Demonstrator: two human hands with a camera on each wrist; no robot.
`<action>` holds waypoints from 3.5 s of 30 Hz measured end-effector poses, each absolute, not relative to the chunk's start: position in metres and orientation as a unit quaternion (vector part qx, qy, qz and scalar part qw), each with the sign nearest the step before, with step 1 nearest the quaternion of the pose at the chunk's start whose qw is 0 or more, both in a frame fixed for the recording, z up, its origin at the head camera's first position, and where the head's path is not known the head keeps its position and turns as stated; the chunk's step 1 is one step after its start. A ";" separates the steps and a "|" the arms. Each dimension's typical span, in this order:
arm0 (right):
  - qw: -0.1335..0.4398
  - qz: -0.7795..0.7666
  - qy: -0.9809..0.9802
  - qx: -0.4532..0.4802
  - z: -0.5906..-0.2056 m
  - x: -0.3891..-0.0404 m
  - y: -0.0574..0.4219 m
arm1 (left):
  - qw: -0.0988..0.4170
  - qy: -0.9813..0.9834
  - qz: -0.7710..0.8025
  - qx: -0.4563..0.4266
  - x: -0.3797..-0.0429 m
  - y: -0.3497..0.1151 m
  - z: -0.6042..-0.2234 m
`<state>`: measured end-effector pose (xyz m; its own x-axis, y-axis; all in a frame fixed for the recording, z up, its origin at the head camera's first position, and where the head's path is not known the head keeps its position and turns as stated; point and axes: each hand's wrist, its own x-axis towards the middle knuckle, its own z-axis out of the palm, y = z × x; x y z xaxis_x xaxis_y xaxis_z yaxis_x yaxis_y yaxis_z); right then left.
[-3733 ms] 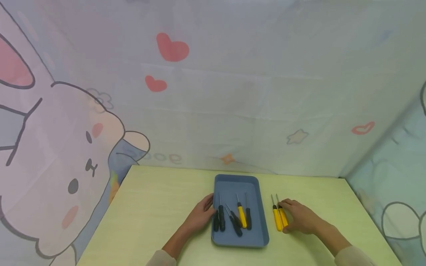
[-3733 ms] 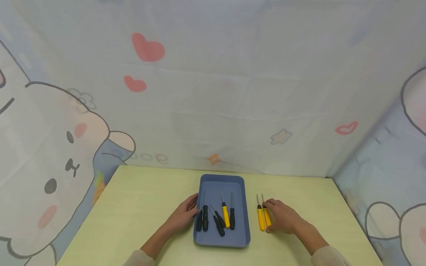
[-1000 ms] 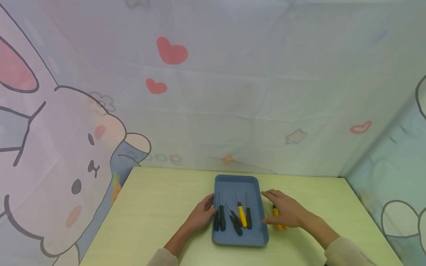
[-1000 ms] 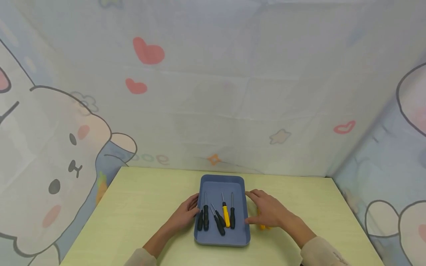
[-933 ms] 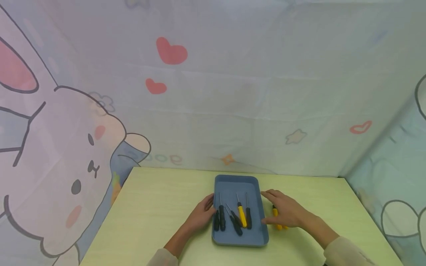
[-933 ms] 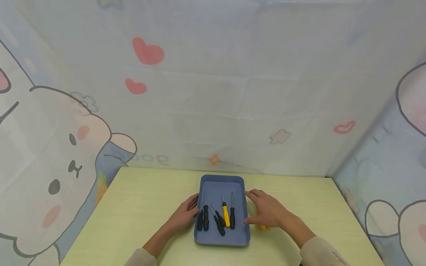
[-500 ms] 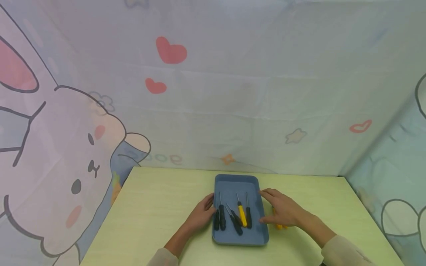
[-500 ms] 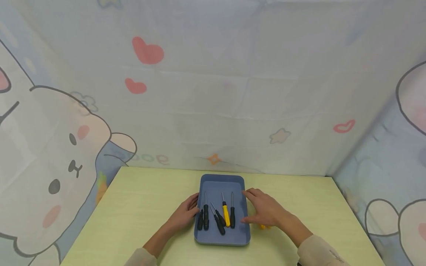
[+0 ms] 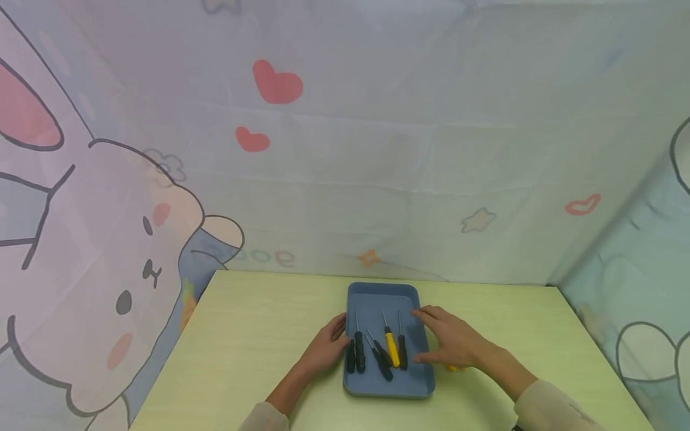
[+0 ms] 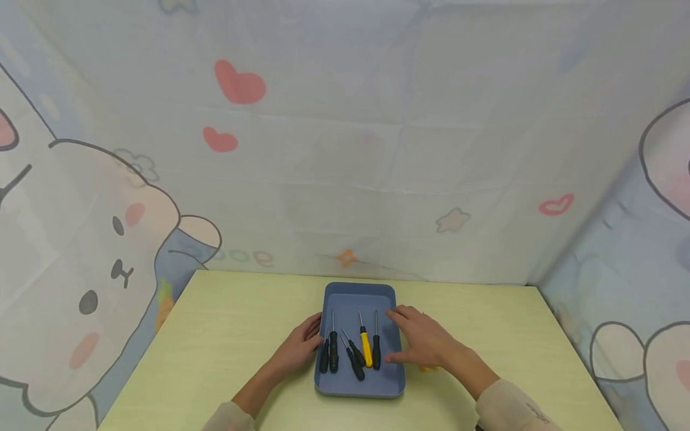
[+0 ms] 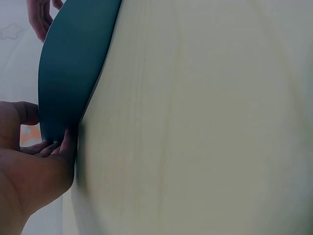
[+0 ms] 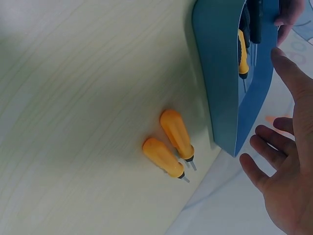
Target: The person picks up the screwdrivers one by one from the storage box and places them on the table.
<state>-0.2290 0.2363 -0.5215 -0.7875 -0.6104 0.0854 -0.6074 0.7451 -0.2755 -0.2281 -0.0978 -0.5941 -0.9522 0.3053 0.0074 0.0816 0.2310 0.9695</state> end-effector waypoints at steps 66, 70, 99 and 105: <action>0.008 -0.033 0.928 -0.371 -0.541 -0.239 0.200 | 0.091 0.768 0.621 0.128 -0.229 -0.097 -0.595; 0.014 -0.039 0.927 -0.372 -0.544 -0.240 0.200 | 0.092 0.768 0.621 0.128 -0.229 -0.097 -0.596; 0.025 -0.062 0.926 -0.372 -0.549 -0.242 0.195 | 0.088 0.771 0.617 0.130 -0.230 -0.097 -0.596; 0.026 -0.065 0.927 -0.368 -0.551 -0.242 0.193 | 0.086 0.775 0.611 0.132 -0.230 -0.098 -0.598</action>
<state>-0.2425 0.1933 -0.5513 -0.7279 -0.6857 0.0002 -0.6789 0.7207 -0.1404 -0.2303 -0.0981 -0.5982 -0.9505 0.3094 0.0284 0.0998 0.2174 0.9710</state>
